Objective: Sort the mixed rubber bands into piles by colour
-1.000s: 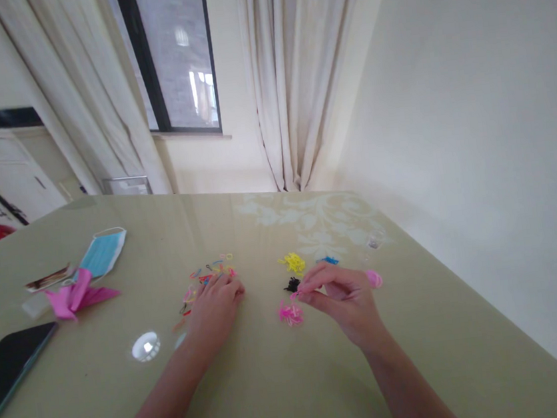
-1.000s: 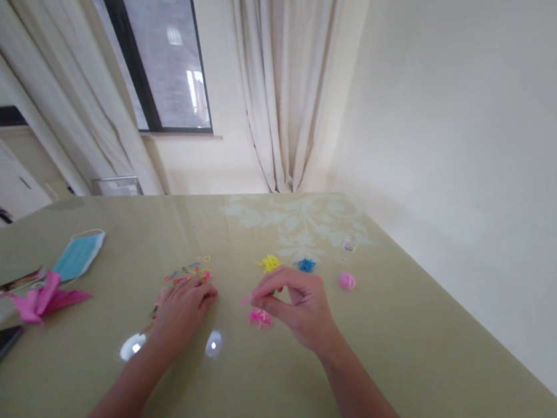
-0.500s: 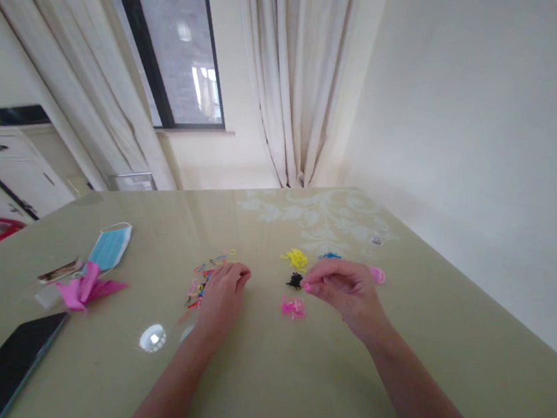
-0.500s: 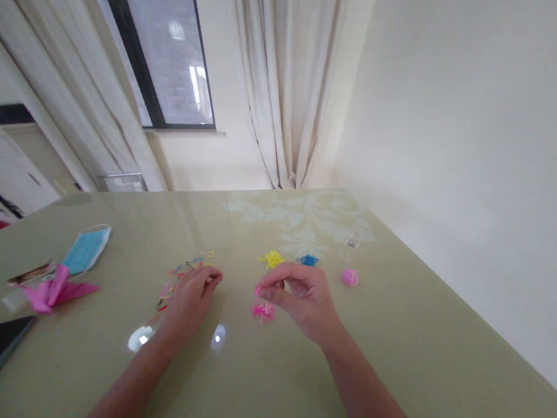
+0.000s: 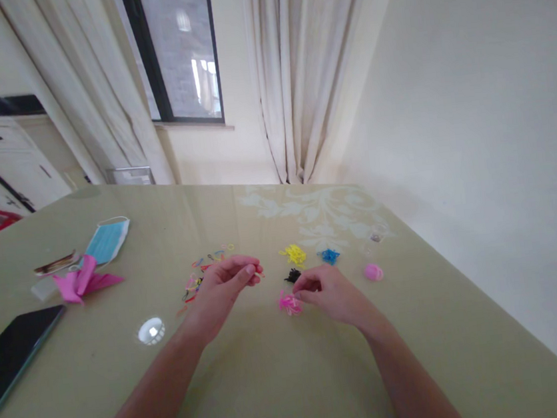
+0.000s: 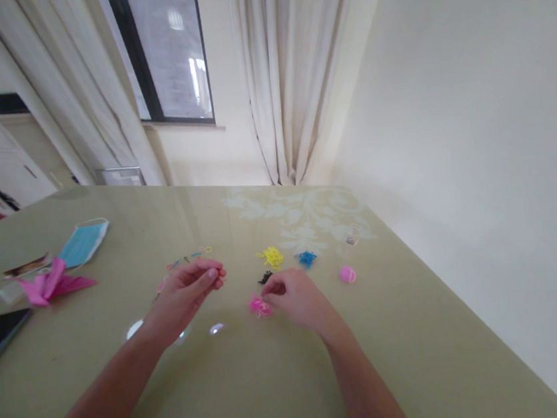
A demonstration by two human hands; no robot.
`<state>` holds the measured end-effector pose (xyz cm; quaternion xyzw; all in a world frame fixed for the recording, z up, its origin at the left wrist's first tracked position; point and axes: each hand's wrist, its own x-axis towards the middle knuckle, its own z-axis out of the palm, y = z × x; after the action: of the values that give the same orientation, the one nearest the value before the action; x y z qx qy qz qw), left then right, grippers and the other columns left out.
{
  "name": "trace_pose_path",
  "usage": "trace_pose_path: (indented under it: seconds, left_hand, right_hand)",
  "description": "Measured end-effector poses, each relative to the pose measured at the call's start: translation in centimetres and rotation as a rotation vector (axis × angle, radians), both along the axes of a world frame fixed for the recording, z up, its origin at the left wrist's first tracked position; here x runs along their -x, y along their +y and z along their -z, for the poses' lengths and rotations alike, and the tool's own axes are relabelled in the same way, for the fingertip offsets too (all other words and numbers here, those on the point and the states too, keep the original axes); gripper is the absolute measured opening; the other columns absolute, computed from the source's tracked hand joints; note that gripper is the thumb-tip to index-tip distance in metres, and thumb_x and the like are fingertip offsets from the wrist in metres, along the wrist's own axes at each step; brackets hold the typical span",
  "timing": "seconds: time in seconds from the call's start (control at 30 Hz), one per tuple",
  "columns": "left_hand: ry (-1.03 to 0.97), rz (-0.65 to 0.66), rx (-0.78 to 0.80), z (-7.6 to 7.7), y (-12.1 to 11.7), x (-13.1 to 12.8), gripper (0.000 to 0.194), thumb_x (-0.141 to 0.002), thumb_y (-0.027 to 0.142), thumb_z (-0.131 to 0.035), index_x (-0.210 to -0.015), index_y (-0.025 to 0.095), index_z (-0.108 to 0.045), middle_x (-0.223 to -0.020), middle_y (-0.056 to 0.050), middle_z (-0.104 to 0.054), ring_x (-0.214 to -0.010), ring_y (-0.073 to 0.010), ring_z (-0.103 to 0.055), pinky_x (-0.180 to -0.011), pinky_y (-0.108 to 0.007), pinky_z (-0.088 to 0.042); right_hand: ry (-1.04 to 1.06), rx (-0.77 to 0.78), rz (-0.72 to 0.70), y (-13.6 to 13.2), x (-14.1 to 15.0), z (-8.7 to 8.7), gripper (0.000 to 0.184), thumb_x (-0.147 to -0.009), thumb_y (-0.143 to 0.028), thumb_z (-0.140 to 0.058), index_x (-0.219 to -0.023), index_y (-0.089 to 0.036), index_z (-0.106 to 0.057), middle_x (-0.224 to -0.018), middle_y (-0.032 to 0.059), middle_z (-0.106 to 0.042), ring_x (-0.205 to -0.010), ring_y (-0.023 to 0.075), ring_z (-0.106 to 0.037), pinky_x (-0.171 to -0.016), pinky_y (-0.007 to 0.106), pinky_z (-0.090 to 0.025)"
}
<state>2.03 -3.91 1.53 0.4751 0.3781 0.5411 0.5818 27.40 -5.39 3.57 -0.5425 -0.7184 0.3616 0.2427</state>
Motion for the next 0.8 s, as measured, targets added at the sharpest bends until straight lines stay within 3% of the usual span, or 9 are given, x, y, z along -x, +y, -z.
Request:
trace_pose_path:
  seconds: [0.17,0.33,0.47,0.6,0.8]
  left_hand:
    - [-0.207,0.105,0.061,-0.5,-0.8,-0.6,0.03,-0.072,0.039,-0.098,-0.087,0.017,-0.085,-0.08,-0.006,-0.079,-0.071,-0.0117,-0.068,-0.07,-0.022,-0.058]
    - [-0.303,0.098,0.098,-0.7,-1.2,-1.2,0.027,-0.07,0.035,-0.1,-0.084,0.018,-0.084,-0.078,-0.004,-0.077,-0.068,-0.0093,-0.066,-0.067,-0.018,-0.056]
    - [-0.265,0.115,0.099,-1.1,-1.6,-1.6,0.03,-0.066,0.039,-0.101,-0.08,0.019,-0.085,-0.073,-0.002,-0.075,-0.066,-0.0085,-0.064,-0.065,-0.018,-0.053]
    - [-0.151,0.124,0.068,-1.1,-1.8,-1.9,0.033,-0.066,0.046,-0.1,-0.079,0.02,-0.085,-0.073,-0.002,-0.076,-0.068,-0.0107,-0.064,-0.067,-0.021,-0.053]
    - [-0.038,0.165,0.043,-0.5,-1.9,-2.1,0.034,-0.073,0.049,-0.096,-0.086,0.02,-0.085,-0.074,-0.003,-0.076,-0.071,-0.0133,-0.065,-0.071,-0.026,-0.053]
  right_hand:
    - [-0.068,0.047,0.016,-0.1,0.6,1.2,0.014,-0.082,-0.01,-0.074,-0.079,-0.018,-0.085,-0.076,0.0039,-0.08,-0.072,0.0187,-0.07,-0.065,0.026,-0.047]
    - [-0.126,0.003,0.028,0.0,0.2,0.9,0.017,-0.085,-0.013,-0.072,-0.077,-0.019,-0.085,-0.069,0.0026,-0.078,-0.066,0.0177,-0.067,-0.062,0.027,-0.043]
    - [0.101,-0.093,0.004,-0.7,0.7,-0.7,0.014,-0.091,-0.024,-0.074,-0.087,-0.021,-0.087,-0.08,0.0031,-0.082,-0.07,0.0182,-0.068,-0.065,0.028,-0.047]
    - [0.357,-0.174,-0.023,-1.7,1.8,-1.6,0.021,-0.085,-0.04,-0.086,-0.097,-0.022,-0.087,-0.08,0.0044,-0.083,-0.067,0.0179,-0.068,-0.065,0.029,-0.05]
    - [0.38,-0.264,-0.019,-2.1,2.3,-1.4,0.011,-0.089,-0.031,-0.081,-0.085,-0.022,-0.085,-0.076,0.0042,-0.081,-0.063,0.0159,-0.065,-0.062,0.029,-0.048]
